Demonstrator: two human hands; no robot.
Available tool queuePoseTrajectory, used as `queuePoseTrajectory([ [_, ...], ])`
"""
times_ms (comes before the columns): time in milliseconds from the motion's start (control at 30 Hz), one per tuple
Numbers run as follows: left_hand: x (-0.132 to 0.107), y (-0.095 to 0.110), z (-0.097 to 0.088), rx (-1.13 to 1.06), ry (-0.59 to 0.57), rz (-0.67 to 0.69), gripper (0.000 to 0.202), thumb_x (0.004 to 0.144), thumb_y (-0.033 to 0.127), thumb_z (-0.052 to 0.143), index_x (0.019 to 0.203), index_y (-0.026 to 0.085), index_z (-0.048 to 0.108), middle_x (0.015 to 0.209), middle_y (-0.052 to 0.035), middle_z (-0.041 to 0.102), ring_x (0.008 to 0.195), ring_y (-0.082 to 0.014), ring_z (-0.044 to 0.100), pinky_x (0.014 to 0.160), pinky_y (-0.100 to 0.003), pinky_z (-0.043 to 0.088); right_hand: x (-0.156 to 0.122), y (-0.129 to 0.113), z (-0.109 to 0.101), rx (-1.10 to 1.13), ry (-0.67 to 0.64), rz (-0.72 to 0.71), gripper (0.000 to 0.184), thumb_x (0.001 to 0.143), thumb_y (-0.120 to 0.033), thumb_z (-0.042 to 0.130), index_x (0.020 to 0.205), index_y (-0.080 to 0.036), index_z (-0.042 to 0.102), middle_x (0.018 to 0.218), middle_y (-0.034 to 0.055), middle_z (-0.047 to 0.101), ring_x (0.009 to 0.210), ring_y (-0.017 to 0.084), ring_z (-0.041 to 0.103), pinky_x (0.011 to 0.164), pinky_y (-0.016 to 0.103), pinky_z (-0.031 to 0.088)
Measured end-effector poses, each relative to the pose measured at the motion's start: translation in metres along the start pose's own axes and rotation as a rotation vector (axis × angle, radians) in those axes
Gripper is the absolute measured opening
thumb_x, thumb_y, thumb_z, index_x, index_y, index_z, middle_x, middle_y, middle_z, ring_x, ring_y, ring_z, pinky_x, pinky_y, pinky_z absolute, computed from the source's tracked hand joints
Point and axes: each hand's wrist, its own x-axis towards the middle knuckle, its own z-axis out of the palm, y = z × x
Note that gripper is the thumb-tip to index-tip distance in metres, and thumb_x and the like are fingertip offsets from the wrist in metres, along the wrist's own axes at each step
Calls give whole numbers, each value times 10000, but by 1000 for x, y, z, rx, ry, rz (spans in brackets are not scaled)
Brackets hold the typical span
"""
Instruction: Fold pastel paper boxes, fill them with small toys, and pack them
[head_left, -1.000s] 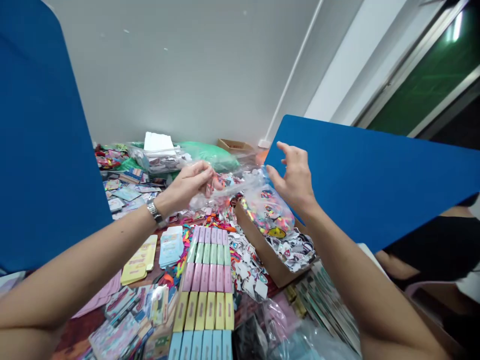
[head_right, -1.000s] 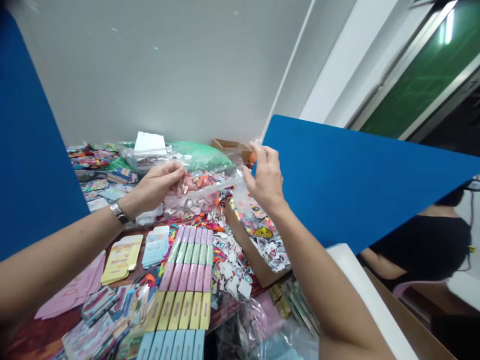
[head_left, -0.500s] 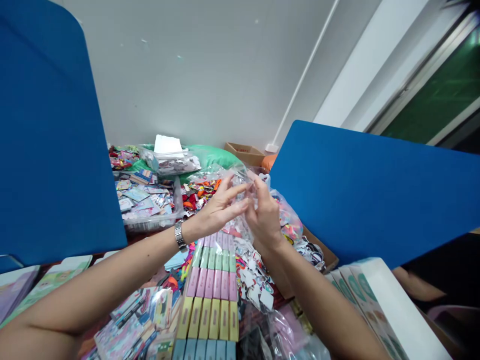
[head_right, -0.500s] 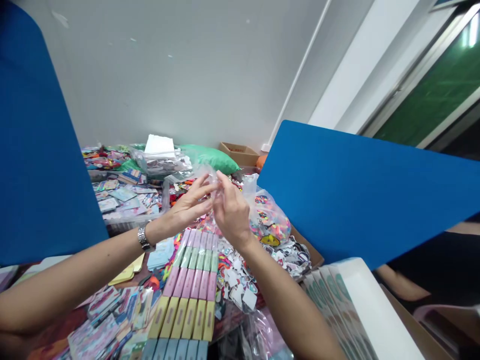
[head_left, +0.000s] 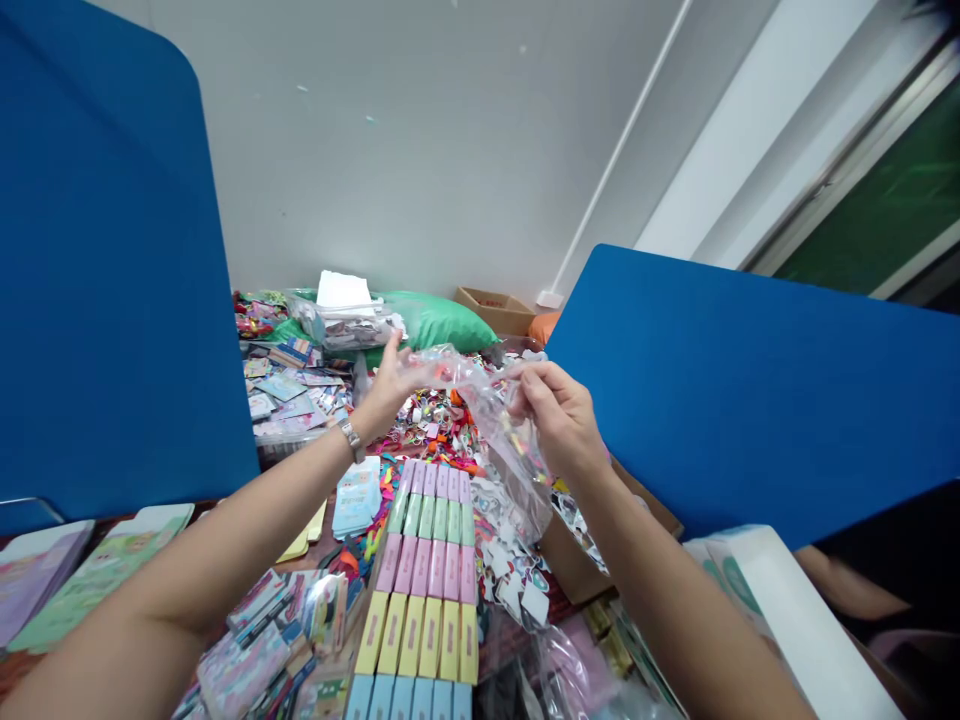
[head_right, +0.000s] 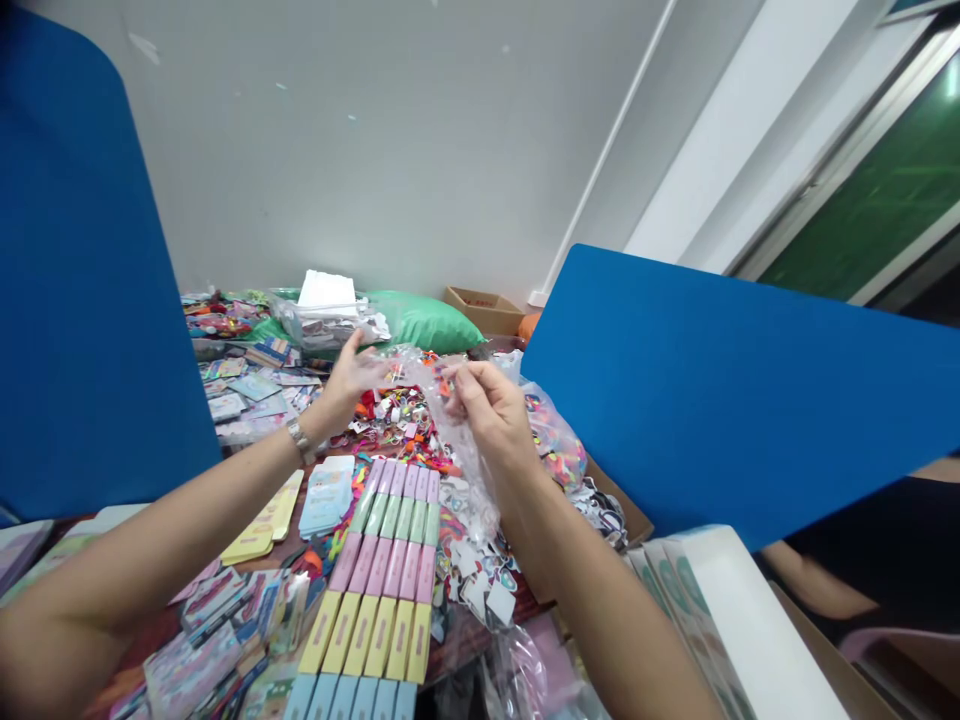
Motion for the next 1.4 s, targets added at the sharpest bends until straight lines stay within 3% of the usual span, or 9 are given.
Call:
queuePoseTrajectory([
  [167, 22, 8, 34, -243, -55, -6, 452, 744, 410, 701, 1125, 184, 612, 1143, -90, 642, 1084, -209, 606, 923, -313, 477, -3, -2, -3, 70, -43, 74, 280, 862, -457, 579, 769, -195, 617, 502, -50, 495, 462, 88, 405, 469, 214, 325],
  [367, 29, 36, 49, -436, -153, 28, 495, 724, 353, 685, 1202, 275, 581, 1205, -38, 633, 1170, -197, 558, 887, -287, 475, -6, 10, -16, 68, -93, 112, 280, 876, -462, 587, 783, -201, 629, 481, -62, 453, 442, 84, 356, 451, 208, 288],
  [500, 27, 44, 53, -373, -266, 12, 273, 709, 350, 709, 922, 193, 643, 1196, -65, 645, 1000, -175, 616, 789, -264, 483, -7, 13, -17, 88, -130, 114, 271, 880, -474, 581, 835, -212, 632, 462, -74, 434, 423, 86, 356, 439, 207, 293],
  [600, 24, 40, 51, -233, -125, -5, 283, 741, 419, 698, 733, 182, 544, 915, -41, 684, 713, -115, 602, 645, -242, 473, -3, 10, -22, 63, -60, 70, 253, 878, -463, 583, 852, -215, 629, 514, -64, 483, 444, 85, 403, 447, 204, 331],
  [733, 14, 29, 41, -134, 67, -47, 285, 825, 448, 611, 751, 203, 488, 555, 70, 457, 455, -58, 412, 469, -189, 361, 14, 21, -38, -11, 210, 51, 224, 840, -420, 605, 862, -198, 604, 632, -43, 549, 505, 76, 484, 484, 198, 403],
  [867, -4, 27, 25, -26, 83, -127, 345, 785, 309, 671, 1088, 213, 537, 528, 96, 413, 410, -56, 344, 401, -188, 258, 28, 60, -49, -105, 322, 194, 267, 772, -325, 595, 996, -216, 498, 584, -80, 532, 469, 90, 490, 464, 205, 412],
  [1000, -15, 33, 4, 182, -45, -38, 670, 810, 265, 610, 1422, 299, 339, 637, 52, 525, 494, -93, 444, 483, -219, 399, 26, 93, -51, -258, 175, 220, 430, 771, -242, 521, 1173, -238, 369, 617, -87, 571, 459, 106, 529, 477, 222, 418],
  [1200, -12, 31, -28, 597, -219, 148, 236, 802, 264, 511, 848, 211, 737, 851, -42, 652, 803, -162, 587, 750, -295, 487, 22, 86, -52, -236, -165, 65, 198, 834, -232, 429, 1029, -223, 461, 853, -11, 647, 540, 96, 560, 578, 264, 474],
  [1400, -16, 35, -33, 737, -188, 188, 365, 733, 185, 597, 1092, 161, 655, 927, -35, 597, 667, -119, 520, 701, -288, 476, 21, 75, -48, -722, -238, -93, 238, 757, -122, 447, 834, -176, 666, 839, 46, 655, 726, 161, 614, 725, 303, 473],
])
